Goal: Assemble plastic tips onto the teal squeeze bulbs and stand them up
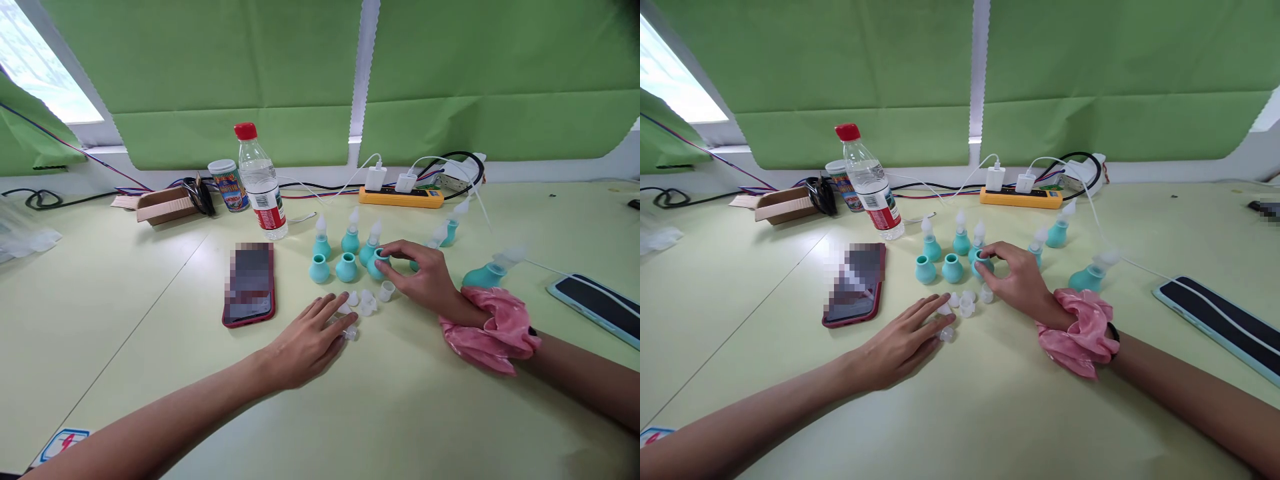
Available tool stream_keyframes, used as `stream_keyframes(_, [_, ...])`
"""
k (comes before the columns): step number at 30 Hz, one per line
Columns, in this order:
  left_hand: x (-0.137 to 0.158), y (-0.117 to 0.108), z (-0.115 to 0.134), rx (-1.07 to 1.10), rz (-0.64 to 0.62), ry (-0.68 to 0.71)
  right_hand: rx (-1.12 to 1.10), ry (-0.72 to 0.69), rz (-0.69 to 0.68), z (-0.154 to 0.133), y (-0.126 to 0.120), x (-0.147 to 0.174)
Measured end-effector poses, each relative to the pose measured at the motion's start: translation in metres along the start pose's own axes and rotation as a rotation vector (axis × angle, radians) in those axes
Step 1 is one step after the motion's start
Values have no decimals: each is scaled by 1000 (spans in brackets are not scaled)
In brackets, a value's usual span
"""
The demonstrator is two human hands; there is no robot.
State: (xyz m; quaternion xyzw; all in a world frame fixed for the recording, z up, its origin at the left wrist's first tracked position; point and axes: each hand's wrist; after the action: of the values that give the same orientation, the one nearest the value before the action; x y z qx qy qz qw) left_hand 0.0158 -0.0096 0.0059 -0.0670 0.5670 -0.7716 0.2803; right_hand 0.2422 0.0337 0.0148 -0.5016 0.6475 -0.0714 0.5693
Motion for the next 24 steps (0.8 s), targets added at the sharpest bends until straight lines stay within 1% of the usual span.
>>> stream_keyframes(2, [0, -1, 0, -5, -5, -2, 4, 3, -15, 1, 1, 1])
stream_keyframes(6, [0, 0, 0, 0, 0, 0, -9, 18, -95, 3, 4, 3])
stream_keyframes(8, [0, 0, 0, 11, 11, 5, -28, 24, -103, 2, 3, 3])
stream_keyframes(11, [0, 1, 0, 18, 14, 3, -33, -16, -59, 0, 0, 1])
stream_keyframes(13, [1, 1, 0, 13, 5, -3, -3, -47, 1, -1, -3, -1])
stream_keyframes(15, [1, 1, 0, 10, -2, -6, 39, -54, 65, -2, -6, -4])
stream_keyframes(17, [1, 1, 0, 12, -6, -5, 89, -44, 76, -2, -8, -5])
stream_keyframes(19, [0, 1, 0, 15, -6, -4, 137, -35, -16, -1, -9, -6])
stream_keyframes(22, [0, 2, -1, 20, 1, -5, 173, -17, -255, 1, -10, -7])
stream_keyframes(24, [1, 3, -1, 23, 4, -8, 167, -11, -381, 5, -9, -7])
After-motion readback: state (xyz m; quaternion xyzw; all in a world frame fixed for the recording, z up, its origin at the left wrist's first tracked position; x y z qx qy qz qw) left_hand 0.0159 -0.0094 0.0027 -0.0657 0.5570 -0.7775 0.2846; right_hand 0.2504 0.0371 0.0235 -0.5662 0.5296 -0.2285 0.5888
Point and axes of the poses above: each hand's wrist, its own x-axis away from the middle knuckle, its own y-axis out of the palm, z = x × y, and after that the axes turned 10 degrees about x, right-handed
